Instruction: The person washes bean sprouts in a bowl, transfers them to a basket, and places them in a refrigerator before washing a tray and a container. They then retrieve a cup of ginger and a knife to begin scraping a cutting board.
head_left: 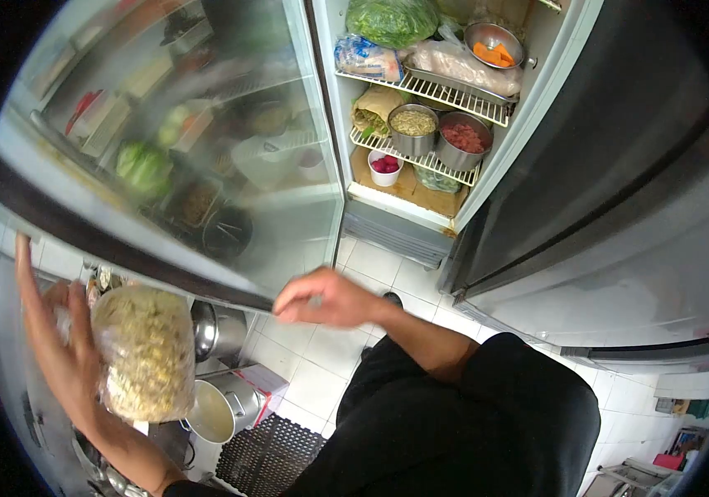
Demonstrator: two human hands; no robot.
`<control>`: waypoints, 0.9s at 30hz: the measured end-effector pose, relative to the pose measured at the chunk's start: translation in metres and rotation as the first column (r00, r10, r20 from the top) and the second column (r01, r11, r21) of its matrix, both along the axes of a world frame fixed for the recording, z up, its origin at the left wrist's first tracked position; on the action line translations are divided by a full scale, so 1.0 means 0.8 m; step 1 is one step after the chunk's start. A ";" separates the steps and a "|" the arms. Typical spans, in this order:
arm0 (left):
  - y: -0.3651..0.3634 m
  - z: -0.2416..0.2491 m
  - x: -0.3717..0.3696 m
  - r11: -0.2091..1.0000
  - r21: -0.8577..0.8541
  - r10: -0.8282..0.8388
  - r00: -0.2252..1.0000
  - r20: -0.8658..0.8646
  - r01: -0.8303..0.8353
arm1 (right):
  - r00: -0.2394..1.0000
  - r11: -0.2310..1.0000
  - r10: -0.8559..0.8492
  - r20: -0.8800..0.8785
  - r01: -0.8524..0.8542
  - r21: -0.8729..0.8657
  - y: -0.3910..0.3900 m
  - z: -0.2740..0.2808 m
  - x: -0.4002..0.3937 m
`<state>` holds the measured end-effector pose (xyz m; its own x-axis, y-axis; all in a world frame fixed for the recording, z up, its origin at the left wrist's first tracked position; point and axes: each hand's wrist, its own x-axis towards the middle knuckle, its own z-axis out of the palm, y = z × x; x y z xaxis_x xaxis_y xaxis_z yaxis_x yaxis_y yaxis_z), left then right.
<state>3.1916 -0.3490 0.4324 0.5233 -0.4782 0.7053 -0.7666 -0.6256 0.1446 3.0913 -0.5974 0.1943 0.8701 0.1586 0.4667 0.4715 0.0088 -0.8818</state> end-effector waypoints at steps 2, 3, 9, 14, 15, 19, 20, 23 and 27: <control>-0.011 0.003 -0.015 1.000 0.008 -0.022 0.999 -0.023 0.022 | 0.988 0.986 0.143 -0.064 -0.148 -0.082 0.057 0.053 -0.025; -0.013 0.001 -0.018 0.999 -0.018 -0.033 0.996 -0.077 0.031 | 0.998 0.987 0.040 0.053 -0.031 -0.157 0.084 0.065 -0.030; -0.025 -0.002 -0.037 0.993 0.025 -0.114 0.992 0.061 0.113 | 0.977 0.978 -0.210 0.030 0.210 0.001 0.163 0.090 0.007; -0.038 0.009 -0.055 0.996 0.064 -0.061 0.996 -0.062 0.065 | 0.989 0.887 -0.110 0.098 0.053 0.458 0.201 0.093 0.028; -0.040 0.014 -0.058 0.996 0.090 -0.010 0.992 -0.127 0.022 | 0.997 0.842 -0.026 0.066 -0.014 0.539 0.204 0.086 0.027; -0.038 0.021 -0.062 0.988 0.150 -0.072 0.985 0.154 0.048 | 0.927 0.451 0.372 -0.043 -0.140 0.882 0.216 -0.001 0.018; -0.036 0.026 -0.062 0.983 0.168 -0.100 0.982 0.158 0.073 | 0.906 0.416 0.414 -0.093 -0.098 0.904 0.212 -0.019 0.004; -0.035 0.046 -0.064 0.982 0.172 -0.102 0.990 0.101 0.084 | 0.816 0.327 0.565 -0.119 -0.089 0.941 0.158 -0.075 -0.049; -0.045 0.042 -0.040 0.990 0.068 -0.131 0.988 0.080 0.125 | 0.818 0.170 0.405 0.409 -0.507 0.845 0.053 -0.027 -0.080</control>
<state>3.1596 -0.3850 0.4661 0.3947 -0.5822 0.7108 -0.8488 -0.5273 0.0395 3.0277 -0.5550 0.1724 0.7583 -0.0397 0.6507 0.1404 0.9847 -0.1035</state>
